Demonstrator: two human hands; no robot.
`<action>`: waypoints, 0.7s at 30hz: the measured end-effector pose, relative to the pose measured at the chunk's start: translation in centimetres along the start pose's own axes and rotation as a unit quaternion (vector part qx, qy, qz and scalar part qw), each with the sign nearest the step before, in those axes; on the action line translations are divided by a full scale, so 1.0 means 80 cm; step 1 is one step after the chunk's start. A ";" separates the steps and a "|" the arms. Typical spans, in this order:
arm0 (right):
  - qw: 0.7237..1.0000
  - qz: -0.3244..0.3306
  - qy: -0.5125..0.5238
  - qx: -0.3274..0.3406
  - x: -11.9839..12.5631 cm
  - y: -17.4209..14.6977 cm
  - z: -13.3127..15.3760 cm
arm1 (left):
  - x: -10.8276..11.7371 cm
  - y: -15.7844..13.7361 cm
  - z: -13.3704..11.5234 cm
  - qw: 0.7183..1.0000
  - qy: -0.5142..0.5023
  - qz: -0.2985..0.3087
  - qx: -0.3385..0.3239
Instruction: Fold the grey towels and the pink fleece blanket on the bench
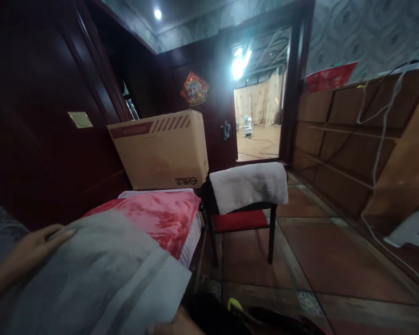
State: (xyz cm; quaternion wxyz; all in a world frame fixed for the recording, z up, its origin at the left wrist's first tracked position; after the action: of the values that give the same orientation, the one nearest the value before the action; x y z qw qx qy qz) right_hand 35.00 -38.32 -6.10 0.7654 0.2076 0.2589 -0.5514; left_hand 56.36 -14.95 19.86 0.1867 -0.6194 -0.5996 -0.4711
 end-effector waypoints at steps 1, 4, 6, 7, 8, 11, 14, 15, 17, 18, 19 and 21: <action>1.000 -0.019 0.008 0.022 0.002 -0.011 0.017 | 0.000 0.007 -0.034 0.999 0.032 -0.006 -0.030; 0.986 -0.136 0.012 0.095 0.016 -0.044 0.064 | -0.014 0.031 -0.142 0.991 0.075 -0.031 -0.108; 0.965 -0.220 0.013 0.139 0.032 -0.064 0.096 | -0.029 0.050 -0.217 0.980 0.070 -0.044 -0.179; 0.953 -0.255 0.017 0.163 0.041 -0.074 0.112 | -0.038 0.059 -0.254 0.972 0.063 -0.047 -0.222; 0.940 -0.285 0.022 0.185 0.049 -0.082 0.129 | -0.047 0.069 -0.292 0.961 0.054 -0.050 -0.266; 0.899 -0.364 0.025 0.243 0.072 -0.107 0.183 | -0.079 0.099 -0.399 0.930 0.027 -0.052 -0.364; 0.869 -0.412 0.012 0.273 0.092 -0.127 0.232 | -0.116 0.131 -0.490 0.904 0.002 -0.039 -0.426; 0.859 -0.427 0.010 0.281 0.099 -0.131 0.246 | -0.128 0.141 -0.516 0.895 -0.002 -0.034 -0.444; 0.838 -0.458 0.013 0.297 0.114 -0.137 0.269 | -0.154 0.159 -0.563 0.878 -0.006 -0.025 -0.477; 0.827 -0.471 0.014 0.306 0.122 -0.139 0.279 | -0.167 0.166 -0.584 0.873 -0.006 -0.022 -0.487; 0.817 -0.482 0.013 0.316 0.131 -0.140 0.288 | -0.180 0.171 -0.604 0.870 -0.003 -0.022 -0.493; 0.802 -0.492 0.006 0.338 0.152 -0.139 0.304 | -0.208 0.175 -0.637 0.872 0.011 -0.031 -0.488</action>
State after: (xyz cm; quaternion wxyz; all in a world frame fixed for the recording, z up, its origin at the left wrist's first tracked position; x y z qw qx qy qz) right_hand 31.61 -65.33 4.93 0.2710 0.3010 0.1286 -0.9052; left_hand 53.65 -67.91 35.85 -0.1475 -0.6078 -0.3106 -0.7157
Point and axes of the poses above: each hand's wrist, its own y-axis towards the middle knuckle, its own x-axis out of the back of the hand, z = x × y, the point moved 1 cm from there along y, towards the middle knuckle, and after that the axes turned 8 degrees about -x, right-handed, at the moved point
